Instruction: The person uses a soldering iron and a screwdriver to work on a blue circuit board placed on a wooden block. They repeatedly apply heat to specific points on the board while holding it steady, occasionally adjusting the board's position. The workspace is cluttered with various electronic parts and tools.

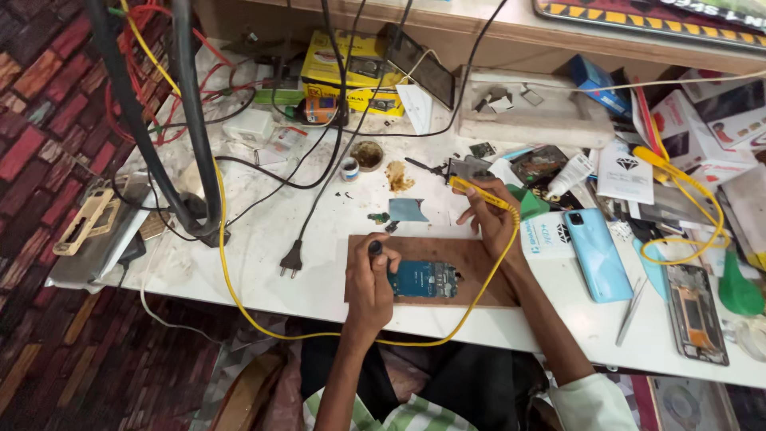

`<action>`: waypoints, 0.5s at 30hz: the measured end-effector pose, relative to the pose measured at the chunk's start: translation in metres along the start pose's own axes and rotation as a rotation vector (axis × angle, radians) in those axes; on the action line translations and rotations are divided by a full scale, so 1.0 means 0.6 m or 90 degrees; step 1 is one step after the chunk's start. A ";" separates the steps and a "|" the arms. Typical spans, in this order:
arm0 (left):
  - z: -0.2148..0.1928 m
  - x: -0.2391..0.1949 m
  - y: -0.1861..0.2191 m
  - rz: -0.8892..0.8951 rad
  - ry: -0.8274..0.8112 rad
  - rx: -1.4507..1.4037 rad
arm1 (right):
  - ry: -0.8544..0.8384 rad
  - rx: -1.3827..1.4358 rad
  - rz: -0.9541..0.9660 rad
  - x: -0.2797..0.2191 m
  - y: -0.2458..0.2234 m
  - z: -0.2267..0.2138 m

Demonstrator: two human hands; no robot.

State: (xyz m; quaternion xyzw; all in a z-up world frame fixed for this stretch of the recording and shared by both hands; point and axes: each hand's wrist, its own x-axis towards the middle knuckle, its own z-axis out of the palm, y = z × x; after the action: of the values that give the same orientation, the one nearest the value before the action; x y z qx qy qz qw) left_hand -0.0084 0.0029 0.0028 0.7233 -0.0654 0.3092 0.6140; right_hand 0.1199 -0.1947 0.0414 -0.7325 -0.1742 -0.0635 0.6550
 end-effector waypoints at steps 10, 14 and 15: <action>0.003 -0.003 -0.013 0.027 -0.016 -0.002 | -0.026 0.026 0.009 -0.005 0.030 -0.012; 0.001 -0.009 -0.014 0.010 -0.024 -0.004 | -0.031 0.024 0.013 -0.011 0.051 -0.018; 0.002 -0.006 -0.014 0.013 -0.023 -0.003 | -0.033 0.021 0.011 -0.008 0.053 -0.020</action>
State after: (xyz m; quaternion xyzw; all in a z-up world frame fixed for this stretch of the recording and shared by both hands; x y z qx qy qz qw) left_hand -0.0067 0.0029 -0.0063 0.7267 -0.0842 0.3020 0.6112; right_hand 0.1278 -0.2099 0.0117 -0.7245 -0.1860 -0.0358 0.6628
